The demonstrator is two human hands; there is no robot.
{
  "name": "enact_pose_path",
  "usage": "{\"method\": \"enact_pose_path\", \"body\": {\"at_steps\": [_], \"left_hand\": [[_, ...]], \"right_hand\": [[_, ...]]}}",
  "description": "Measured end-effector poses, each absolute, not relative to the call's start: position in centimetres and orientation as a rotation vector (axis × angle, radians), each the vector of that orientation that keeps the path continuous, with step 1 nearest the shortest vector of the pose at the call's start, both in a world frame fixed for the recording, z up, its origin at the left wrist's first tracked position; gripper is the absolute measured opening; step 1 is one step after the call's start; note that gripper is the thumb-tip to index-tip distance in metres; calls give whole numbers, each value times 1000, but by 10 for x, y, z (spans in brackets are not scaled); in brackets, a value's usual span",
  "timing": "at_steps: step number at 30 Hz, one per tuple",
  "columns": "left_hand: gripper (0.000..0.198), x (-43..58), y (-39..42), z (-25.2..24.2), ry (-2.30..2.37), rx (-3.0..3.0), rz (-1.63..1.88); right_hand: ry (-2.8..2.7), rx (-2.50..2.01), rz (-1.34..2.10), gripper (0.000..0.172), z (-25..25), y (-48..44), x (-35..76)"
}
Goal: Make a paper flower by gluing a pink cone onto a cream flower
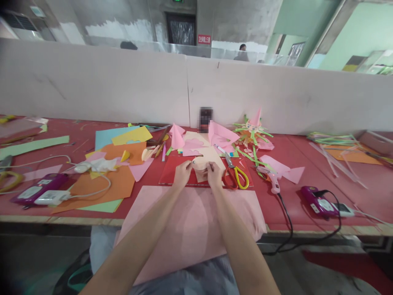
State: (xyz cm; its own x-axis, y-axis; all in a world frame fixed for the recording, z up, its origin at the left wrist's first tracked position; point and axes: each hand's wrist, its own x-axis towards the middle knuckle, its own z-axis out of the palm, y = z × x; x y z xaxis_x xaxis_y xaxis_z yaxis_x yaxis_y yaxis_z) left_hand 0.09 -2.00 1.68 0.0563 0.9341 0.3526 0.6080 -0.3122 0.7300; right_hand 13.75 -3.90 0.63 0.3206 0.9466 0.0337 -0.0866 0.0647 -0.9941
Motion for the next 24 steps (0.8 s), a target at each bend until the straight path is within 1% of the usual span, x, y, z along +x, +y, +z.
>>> {"method": "enact_pose_path", "body": {"at_steps": [4, 8, 10, 14, 17, 20, 24], "left_hand": [[27, 1, -19, 19, 1471, 1872, 1209], [18, -2, -15, 17, 1428, 1659, 1327], [18, -6, -10, 17, 1367, 1448, 1440], [13, -18, 0, 19, 1159, 895, 1796], [9, -30, 5, 22, 1029, 571, 1944], [19, -36, 6, 22, 944, 434, 1932], [36, -27, 3, 20, 923, 535, 1758]], "right_hand": [[-828, -1234, 999, 33, 4, -37, 140], [-780, -1172, 1008, 32, 2, -36, 141], [-801, -1129, 1008, 30, 3, -36, 140], [-830, -1120, 1029, 27, 6, -39, 139], [-834, -1117, 1035, 26, 7, -40, 139], [-833, -1101, 1043, 26, 7, -40, 139], [-753, -1008, 1095, 25, 8, -40, 140]]}}
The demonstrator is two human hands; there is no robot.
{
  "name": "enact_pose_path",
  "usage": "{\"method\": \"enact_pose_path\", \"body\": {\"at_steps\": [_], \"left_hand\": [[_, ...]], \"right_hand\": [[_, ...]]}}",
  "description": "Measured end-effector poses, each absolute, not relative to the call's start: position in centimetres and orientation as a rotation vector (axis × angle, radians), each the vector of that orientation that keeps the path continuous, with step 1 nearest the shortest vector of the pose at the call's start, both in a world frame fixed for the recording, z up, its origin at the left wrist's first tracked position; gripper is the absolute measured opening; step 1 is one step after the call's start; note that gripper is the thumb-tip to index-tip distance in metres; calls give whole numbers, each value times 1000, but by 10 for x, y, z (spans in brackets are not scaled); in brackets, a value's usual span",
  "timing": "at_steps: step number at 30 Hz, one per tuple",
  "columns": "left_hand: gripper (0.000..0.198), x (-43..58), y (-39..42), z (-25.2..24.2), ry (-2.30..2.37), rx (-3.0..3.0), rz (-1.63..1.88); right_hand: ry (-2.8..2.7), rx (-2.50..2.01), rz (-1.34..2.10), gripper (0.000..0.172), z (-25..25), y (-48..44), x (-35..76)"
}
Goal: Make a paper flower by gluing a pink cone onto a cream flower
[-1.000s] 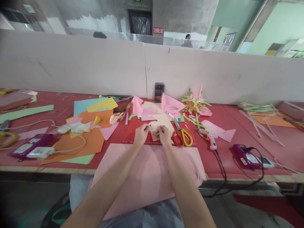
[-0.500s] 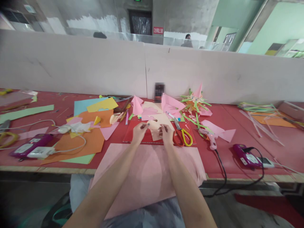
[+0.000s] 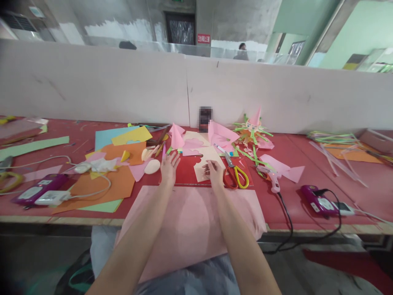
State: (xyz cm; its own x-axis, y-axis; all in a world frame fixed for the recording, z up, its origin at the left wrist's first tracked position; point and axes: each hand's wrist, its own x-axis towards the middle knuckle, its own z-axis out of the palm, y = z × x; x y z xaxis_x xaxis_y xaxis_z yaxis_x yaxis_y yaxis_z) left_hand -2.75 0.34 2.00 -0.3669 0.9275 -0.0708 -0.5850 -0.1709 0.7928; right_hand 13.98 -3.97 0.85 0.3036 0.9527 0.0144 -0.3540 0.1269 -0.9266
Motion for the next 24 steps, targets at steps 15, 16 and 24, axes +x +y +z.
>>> {"method": "enact_pose_path", "body": {"at_steps": [15, 16, 24], "left_hand": [[41, 14, -30, 20, 1226, 2177, 810], [42, 14, -31, 21, 1206, 2204, 776], [33, 14, -39, 25, 1031, 2424, 589]], "right_hand": [[-533, -423, 1190, 40, 15, -50, 177], [-528, -429, 1184, 41, 15, -50, 177], [-434, -409, 1232, 37, 18, -51, 174]]}}
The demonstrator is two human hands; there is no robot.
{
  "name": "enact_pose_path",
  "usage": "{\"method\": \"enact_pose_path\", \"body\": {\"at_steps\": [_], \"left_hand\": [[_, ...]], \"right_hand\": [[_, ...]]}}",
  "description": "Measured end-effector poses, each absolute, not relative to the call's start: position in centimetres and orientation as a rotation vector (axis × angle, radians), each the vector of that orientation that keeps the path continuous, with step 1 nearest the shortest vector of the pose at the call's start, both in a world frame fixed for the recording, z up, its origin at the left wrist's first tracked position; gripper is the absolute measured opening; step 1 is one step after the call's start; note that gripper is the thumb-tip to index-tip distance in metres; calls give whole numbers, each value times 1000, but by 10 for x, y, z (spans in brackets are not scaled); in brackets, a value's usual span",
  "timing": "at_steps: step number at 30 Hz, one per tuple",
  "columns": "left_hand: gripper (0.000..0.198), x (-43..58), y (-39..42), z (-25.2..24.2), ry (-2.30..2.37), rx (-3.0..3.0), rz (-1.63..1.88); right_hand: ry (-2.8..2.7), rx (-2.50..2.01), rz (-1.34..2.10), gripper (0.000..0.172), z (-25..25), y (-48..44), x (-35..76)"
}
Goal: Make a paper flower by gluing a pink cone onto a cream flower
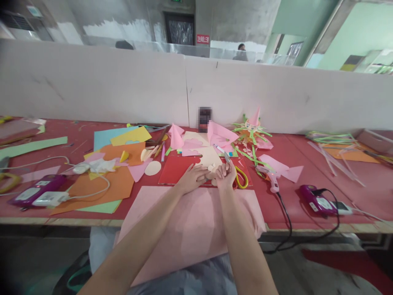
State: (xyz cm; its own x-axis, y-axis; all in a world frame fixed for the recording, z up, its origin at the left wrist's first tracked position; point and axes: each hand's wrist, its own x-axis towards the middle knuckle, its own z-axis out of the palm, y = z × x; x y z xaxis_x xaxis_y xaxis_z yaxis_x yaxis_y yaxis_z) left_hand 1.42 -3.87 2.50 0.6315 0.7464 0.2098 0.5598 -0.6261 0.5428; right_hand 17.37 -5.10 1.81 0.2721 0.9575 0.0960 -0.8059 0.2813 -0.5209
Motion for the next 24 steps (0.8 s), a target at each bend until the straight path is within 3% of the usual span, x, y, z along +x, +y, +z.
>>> {"method": "enact_pose_path", "body": {"at_steps": [24], "left_hand": [[27, 15, -35, 21, 728, 2229, 730]], "right_hand": [[-461, -509, 1254, 36, 21, -49, 166]]}}
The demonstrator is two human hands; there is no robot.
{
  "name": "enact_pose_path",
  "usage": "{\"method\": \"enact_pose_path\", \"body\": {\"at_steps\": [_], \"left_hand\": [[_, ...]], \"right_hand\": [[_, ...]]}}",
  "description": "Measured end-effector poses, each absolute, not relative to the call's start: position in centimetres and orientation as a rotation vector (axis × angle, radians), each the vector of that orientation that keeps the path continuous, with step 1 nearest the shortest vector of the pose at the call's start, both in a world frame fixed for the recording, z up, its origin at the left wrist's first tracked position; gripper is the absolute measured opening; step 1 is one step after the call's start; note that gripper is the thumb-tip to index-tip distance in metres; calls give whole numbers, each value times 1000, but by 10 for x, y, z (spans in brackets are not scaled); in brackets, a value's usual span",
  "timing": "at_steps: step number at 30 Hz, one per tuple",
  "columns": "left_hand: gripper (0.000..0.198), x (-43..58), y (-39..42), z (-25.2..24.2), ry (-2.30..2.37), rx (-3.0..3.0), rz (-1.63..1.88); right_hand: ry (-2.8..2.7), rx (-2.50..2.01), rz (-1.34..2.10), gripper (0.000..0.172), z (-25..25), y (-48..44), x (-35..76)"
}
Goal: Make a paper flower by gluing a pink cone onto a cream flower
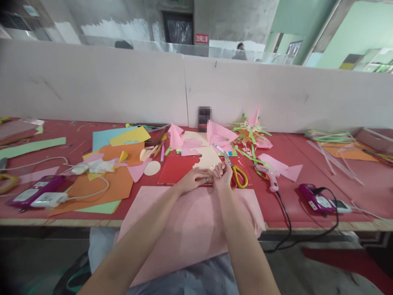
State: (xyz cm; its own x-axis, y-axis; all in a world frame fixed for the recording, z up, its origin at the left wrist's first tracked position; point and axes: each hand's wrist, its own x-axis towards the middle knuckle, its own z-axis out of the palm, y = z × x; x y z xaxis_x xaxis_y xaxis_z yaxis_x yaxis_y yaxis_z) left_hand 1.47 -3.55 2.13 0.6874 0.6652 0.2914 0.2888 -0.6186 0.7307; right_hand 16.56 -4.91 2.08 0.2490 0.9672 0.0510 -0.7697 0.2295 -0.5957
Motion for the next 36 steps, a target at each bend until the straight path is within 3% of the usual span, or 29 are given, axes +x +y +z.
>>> {"method": "enact_pose_path", "body": {"at_steps": [7, 15, 21, 28, 36], "left_hand": [[23, 13, -30, 21, 868, 1786, 928], [25, 2, -11, 14, 948, 1170, 1322], [30, 4, -15, 19, 729, 818, 1202], [22, 7, -23, 30, 700, 779, 1117], [26, 8, -21, 25, 714, 782, 1101]], "right_hand": [[-477, -493, 1220, 40, 19, -49, 170], [-453, -493, 1241, 30, 14, -46, 171], [-403, -631, 1247, 15, 15, -39, 166], [-717, -862, 1222, 30, 17, -41, 148], [-801, -853, 1256, 37, 17, -44, 145]]}}
